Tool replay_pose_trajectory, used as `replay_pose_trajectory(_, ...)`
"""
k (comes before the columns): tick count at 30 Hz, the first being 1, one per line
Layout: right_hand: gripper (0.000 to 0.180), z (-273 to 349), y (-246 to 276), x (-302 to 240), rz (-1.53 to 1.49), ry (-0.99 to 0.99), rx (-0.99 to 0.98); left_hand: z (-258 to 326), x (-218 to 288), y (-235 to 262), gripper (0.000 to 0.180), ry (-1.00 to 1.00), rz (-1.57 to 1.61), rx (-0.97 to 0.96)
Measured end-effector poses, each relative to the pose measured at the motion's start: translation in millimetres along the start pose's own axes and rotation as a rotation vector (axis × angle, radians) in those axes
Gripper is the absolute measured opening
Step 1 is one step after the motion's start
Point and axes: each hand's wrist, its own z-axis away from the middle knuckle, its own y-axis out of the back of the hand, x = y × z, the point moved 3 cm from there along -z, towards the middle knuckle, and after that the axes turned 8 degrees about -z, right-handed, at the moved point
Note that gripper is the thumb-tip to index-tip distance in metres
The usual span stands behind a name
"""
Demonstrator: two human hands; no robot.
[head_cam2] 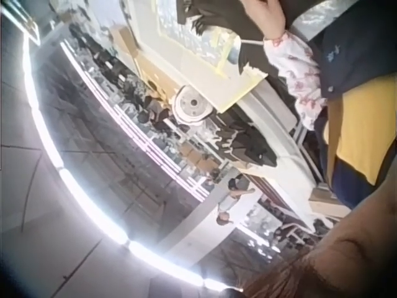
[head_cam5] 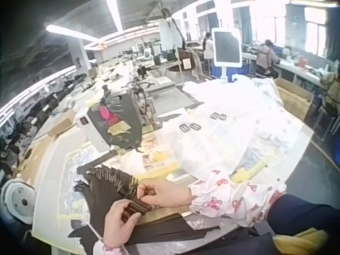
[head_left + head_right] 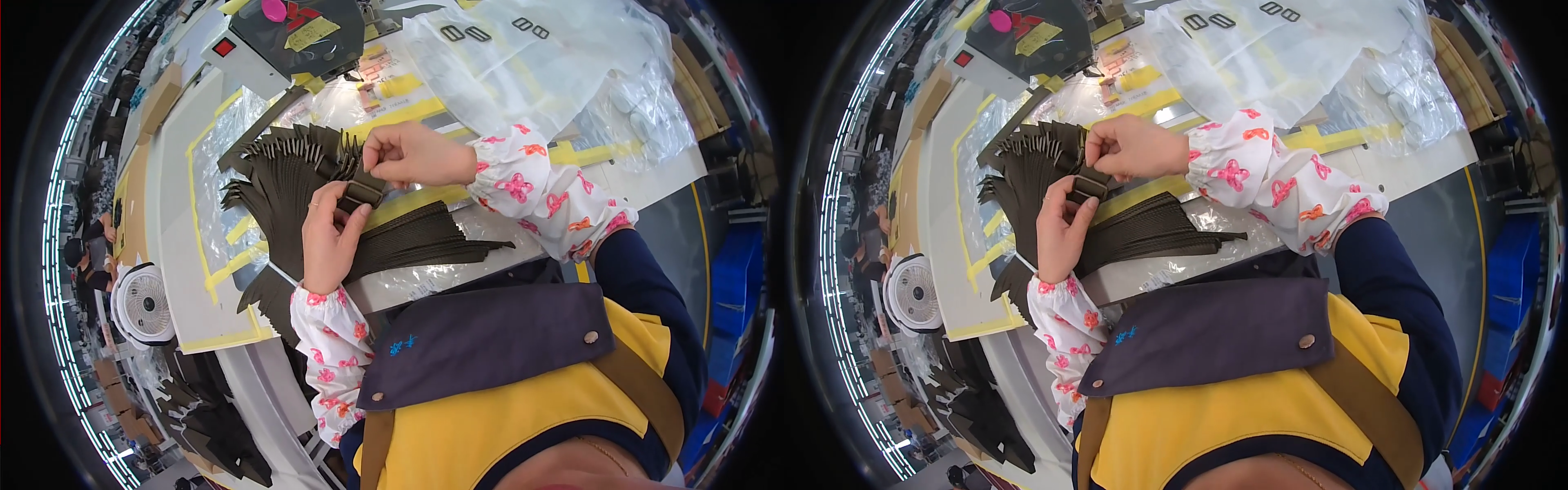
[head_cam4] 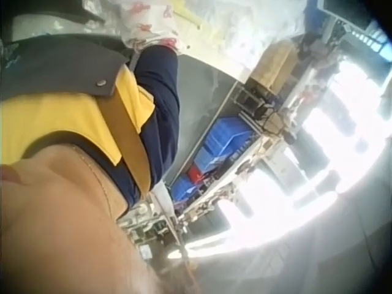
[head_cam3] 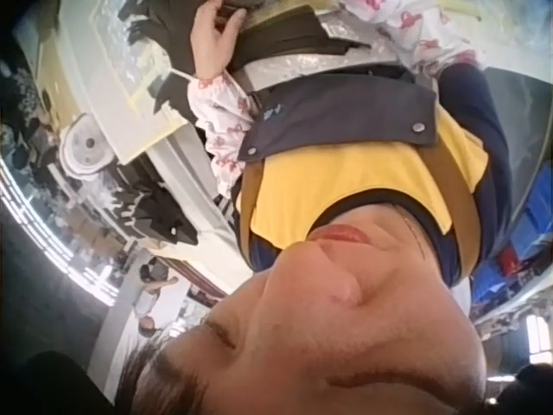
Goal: Manually sliding metal buckles or adjusters onto leather straps at a factory workbench.
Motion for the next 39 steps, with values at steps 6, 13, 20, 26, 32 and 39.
replay_pose_trajectory(6, 0.049, 34, 10, 1, 0.622, 0.292, 0.25, -19, 13, -8, 0.051, -0.255, -0.828, 0.043)
replay_pose_trajectory(13, 0.075, 80, -53, 7, 1.2, 0.305, -0.252, -31, -24, 18, 0.043, -0.159, -1.045, 0.066)
replay_pose_trajectory(20, 0.062, 78, -51, 17, 1.027, 0.344, -0.16, -37, -49, 48, 0.036, -0.092, -0.983, 0.19)
replay_pose_trajectory(26, 0.04, 63, -35, 15, 1.028, 0.098, -0.229, 33, 10, 62, 0.056, -0.131, -0.578, 0.136)
replay_pose_trajectory(32, 0.045, 41, -32, -7, 0.846, 0.016, -0.307, 111, -4, 26, 0.055, 0.144, -0.97, 0.329)
replay_pose_trajectory(39, 0.054, 41, -38, -21, 0.679, 0.053, -0.354, 101, -16, 24, 0.062, 0.275, -1.092, 0.434)
